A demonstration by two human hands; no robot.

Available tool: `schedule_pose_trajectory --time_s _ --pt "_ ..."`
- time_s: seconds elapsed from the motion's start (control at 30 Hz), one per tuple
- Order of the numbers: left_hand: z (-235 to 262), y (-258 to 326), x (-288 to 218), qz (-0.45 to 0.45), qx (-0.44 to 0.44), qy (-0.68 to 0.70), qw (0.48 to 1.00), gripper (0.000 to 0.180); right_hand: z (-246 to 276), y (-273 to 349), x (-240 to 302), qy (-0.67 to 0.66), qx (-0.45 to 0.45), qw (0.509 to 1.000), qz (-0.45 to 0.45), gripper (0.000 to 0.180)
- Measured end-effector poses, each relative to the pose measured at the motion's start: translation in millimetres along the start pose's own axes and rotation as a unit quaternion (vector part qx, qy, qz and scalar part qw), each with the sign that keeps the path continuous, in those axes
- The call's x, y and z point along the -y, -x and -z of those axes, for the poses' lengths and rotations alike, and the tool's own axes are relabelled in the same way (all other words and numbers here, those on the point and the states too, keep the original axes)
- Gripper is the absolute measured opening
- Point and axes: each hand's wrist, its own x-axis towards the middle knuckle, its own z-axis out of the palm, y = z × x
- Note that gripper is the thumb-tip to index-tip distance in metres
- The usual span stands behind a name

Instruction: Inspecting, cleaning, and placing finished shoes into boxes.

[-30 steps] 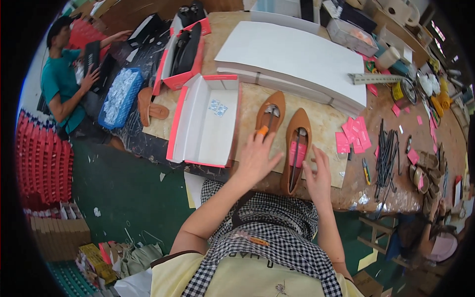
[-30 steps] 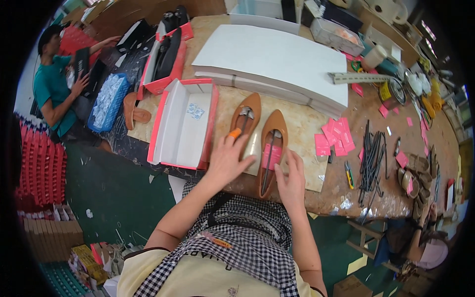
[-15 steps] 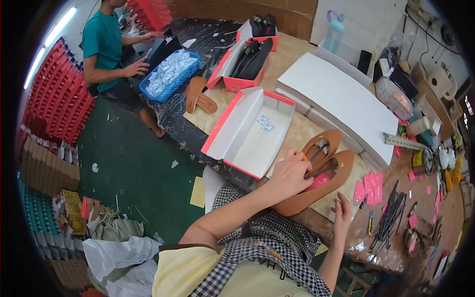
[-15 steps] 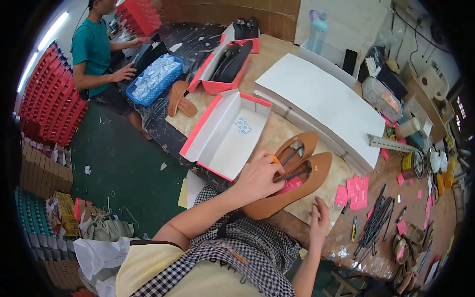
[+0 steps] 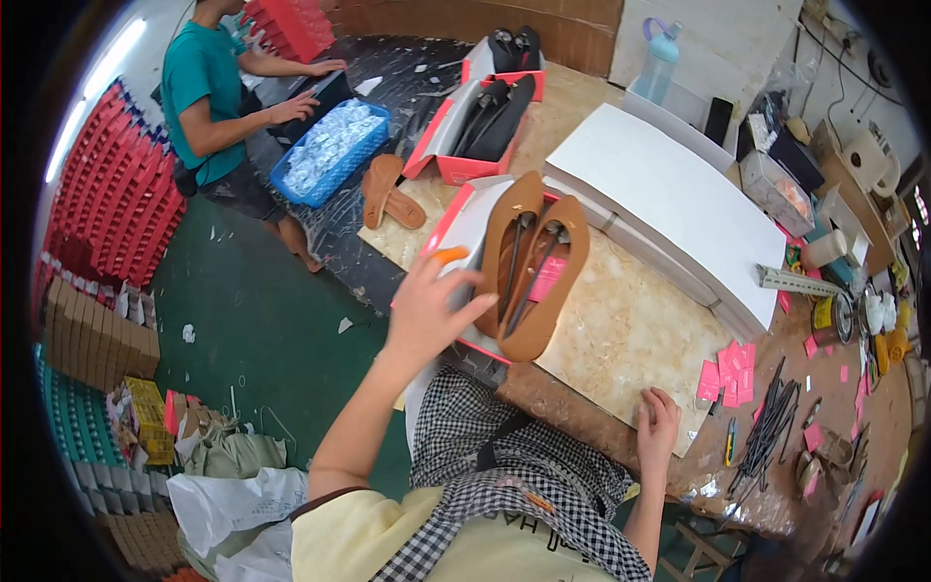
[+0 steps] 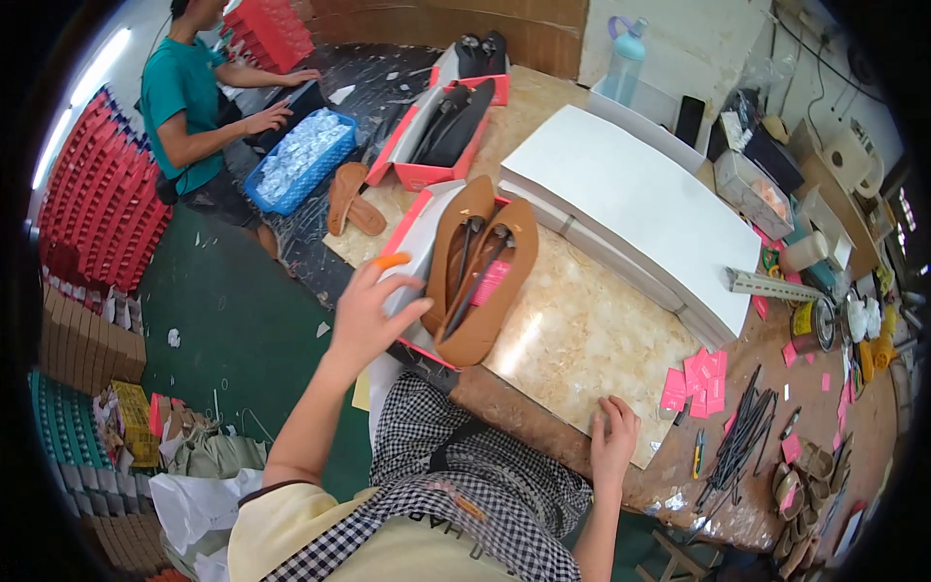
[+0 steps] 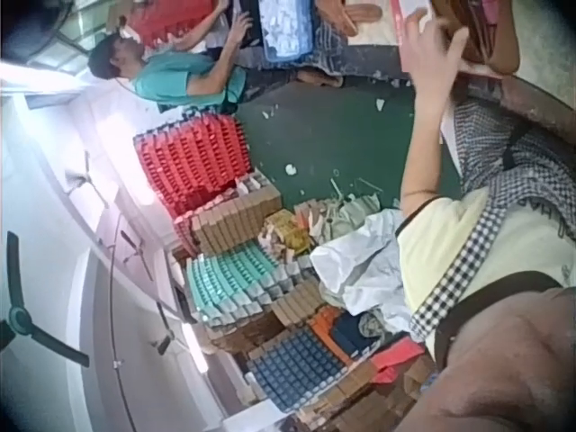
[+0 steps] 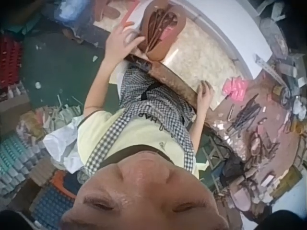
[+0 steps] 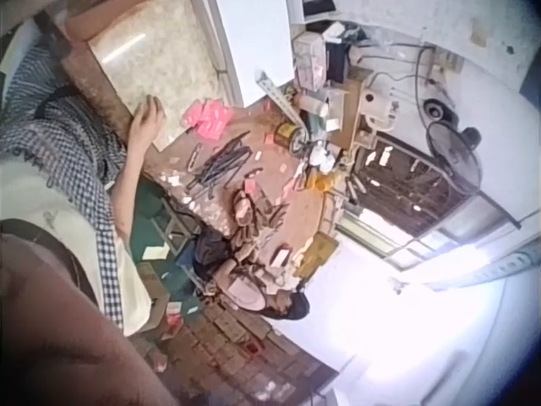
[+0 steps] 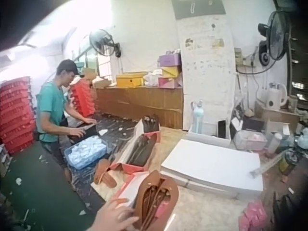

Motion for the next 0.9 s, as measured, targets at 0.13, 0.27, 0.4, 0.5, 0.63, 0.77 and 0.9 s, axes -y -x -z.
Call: schedule_pose_trajectory --time_s 0.13,0.27,0.4,0.5,0.63,0.77,0.9 --pt "-5 40 29 -0.162 0.098 -0.118 0.975 0.037 -8 -6 13 0.021 0.010 1.000 -0.021 0.025" --pt "-30 54 47 -0.179 0.136 -0.161 0.961 0.026 -26 -24 39 -0.007 0.016 0.999 0.037 0.036" --pt "-29 63 47 -0.238 0.094 -0.150 0.955 0.010 -37 -43 95 -0.144 0.084 0.978 0.129 0.053" --pt "-14 72 51 -0.263 0.082 -0.153 0.949 0.007 -46 -57 154 -0.172 0.168 0.946 0.219 0.054" --pt "38 68 59 -0.257 0.080 -0.184 0.945 0.006 -50 -80 162 -0.190 0.281 0.873 0.351 0.051" --pt "81 37 82 -0.223 -0.005 -0.274 0.936 0.009 -76 -87 102 -0.188 0.151 0.952 0.191 0.050" --pt "91 -82 144 -0.255 -0.082 -0.339 0.902 0.014 -105 -72 92 0.178 0.129 0.948 0.229 0.051"
